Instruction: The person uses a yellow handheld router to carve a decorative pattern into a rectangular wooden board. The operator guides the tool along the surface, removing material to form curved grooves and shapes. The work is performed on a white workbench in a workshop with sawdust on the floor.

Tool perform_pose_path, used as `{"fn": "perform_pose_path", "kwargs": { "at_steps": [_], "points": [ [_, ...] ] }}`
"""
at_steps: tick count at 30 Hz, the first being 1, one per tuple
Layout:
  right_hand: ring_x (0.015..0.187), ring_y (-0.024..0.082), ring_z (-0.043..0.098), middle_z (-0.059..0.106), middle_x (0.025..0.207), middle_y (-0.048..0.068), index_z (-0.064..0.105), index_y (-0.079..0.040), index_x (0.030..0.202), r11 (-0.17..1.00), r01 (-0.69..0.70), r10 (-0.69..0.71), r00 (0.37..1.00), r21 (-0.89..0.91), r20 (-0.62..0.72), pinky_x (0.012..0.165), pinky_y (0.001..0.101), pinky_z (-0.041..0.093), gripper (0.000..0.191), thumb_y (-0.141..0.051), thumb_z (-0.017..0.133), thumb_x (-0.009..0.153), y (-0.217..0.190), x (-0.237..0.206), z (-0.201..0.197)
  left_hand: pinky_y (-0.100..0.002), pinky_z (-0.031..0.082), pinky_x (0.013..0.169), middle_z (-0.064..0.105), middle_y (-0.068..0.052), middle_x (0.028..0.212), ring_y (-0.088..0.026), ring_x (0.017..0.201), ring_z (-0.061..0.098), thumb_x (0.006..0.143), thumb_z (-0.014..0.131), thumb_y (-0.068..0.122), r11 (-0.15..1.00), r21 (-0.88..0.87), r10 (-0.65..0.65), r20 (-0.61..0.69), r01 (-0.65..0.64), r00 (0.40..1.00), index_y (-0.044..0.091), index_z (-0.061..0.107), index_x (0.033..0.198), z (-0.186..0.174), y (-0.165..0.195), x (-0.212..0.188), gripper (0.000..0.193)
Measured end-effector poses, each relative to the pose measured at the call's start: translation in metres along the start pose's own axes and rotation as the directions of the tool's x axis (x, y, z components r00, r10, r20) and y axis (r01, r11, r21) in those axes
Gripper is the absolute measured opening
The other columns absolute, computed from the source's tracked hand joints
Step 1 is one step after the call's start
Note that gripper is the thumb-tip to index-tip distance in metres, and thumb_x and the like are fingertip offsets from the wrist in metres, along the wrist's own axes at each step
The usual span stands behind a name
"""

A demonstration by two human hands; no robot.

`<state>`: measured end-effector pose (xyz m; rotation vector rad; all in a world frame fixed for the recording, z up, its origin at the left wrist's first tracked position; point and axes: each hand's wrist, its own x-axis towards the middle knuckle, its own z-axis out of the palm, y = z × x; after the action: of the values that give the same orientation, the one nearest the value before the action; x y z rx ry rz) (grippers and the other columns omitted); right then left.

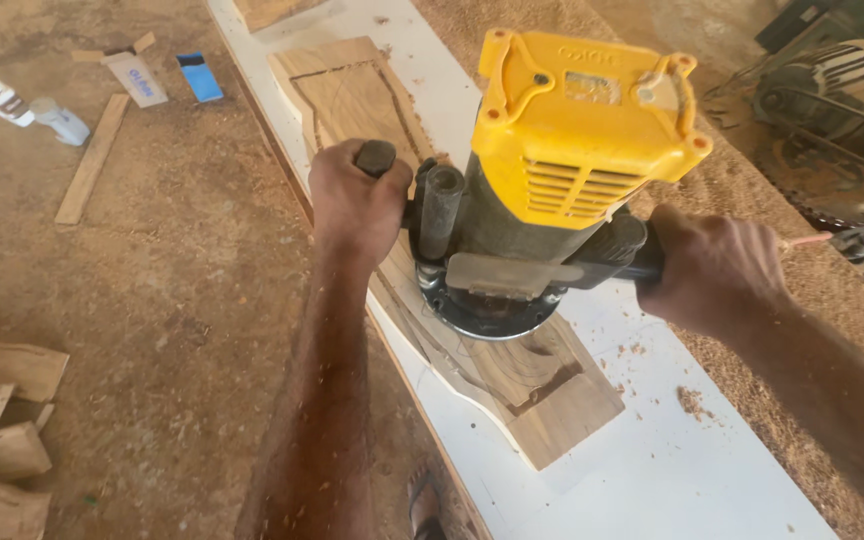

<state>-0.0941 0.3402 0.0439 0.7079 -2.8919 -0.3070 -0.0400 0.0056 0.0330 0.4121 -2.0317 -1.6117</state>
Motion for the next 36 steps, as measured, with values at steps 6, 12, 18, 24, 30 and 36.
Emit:
{"fn": "perform_pose_path", "kwargs": {
  "at_steps": [6,12,18,24,30,36],
  "points": [
    [0.039,0.013,0.050,0.058,0.056,0.003,0.060,-0.011,0.086,0.999,0.032,-0.032,0.999,0.004,-0.037,0.034,0.0314,0.042,0.011,-0.021,0.064,0.090,0.008,-0.015,0.006,-0.034,0.053,0.052,0.070,-0.011,0.067,-0.020,0.057,0.065,0.078,0.064,0.010,0.996,0.082,-0.045,0.018,0.043,0.999,-0.002,0.067,0.075,0.003,0.003,-0.008,0.012],
    [0.039,0.013,0.051,0.058,0.056,0.002,0.062,-0.011,0.090,1.000,0.029,-0.030,0.998,-0.010,-0.051,0.033,0.0321,0.042,0.009,-0.019,0.059,0.094,0.025,-0.037,0.009,-0.036,0.052,0.055,0.068,-0.009,0.064,-0.019,0.057,0.065,0.075,0.066,0.011,0.997,0.072,0.038,-0.012,-0.037,0.999,0.002,0.066,0.072,0.025,0.004,-0.029,0.009],
    [0.038,0.012,0.052,0.056,0.057,0.003,0.061,-0.010,0.087,1.000,0.001,-0.001,1.000,-0.022,-0.020,0.032,0.0297,0.043,0.011,-0.020,0.061,0.091,0.029,-0.059,0.012,-0.037,0.048,0.051,0.064,-0.006,0.060,-0.018,0.053,0.059,0.076,0.067,0.015,0.993,0.118,0.021,0.017,-0.023,1.000,0.005,0.063,0.069,0.025,0.003,-0.047,0.014],
    [0.041,0.012,0.052,0.060,0.062,0.002,0.061,-0.012,0.090,1.000,0.014,-0.014,1.000,0.007,-0.022,0.036,0.0311,0.044,0.012,-0.023,0.061,0.094,0.023,-0.055,0.008,-0.035,0.046,0.046,0.060,-0.005,0.059,-0.017,0.051,0.056,0.077,0.066,0.011,0.990,0.140,0.010,0.024,-0.014,1.000,0.006,0.063,0.068,0.022,-0.003,-0.040,0.012],
    [0.042,0.015,0.052,0.058,0.060,0.003,0.060,-0.012,0.091,1.000,0.003,-0.003,1.000,-0.010,-0.002,0.037,0.0332,0.045,0.016,-0.027,0.065,0.090,0.004,-0.026,0.007,-0.035,0.048,0.050,0.063,-0.010,0.063,-0.019,0.054,0.059,0.078,0.066,0.010,0.992,0.113,0.054,-0.021,-0.051,0.998,-0.004,0.064,0.072,0.005,-0.008,-0.025,0.015],
    [0.043,0.015,0.052,0.059,0.058,0.002,0.060,-0.013,0.088,0.998,-0.027,0.028,0.999,-0.054,0.032,0.039,0.0330,0.046,0.016,-0.028,0.065,0.091,0.002,-0.012,0.004,-0.037,0.054,0.057,0.070,-0.010,0.068,-0.019,0.059,0.067,0.075,0.068,0.011,0.996,0.068,0.061,-0.046,-0.057,0.997,-0.002,0.069,0.078,0.003,-0.003,-0.016,0.014]
  ]
}}
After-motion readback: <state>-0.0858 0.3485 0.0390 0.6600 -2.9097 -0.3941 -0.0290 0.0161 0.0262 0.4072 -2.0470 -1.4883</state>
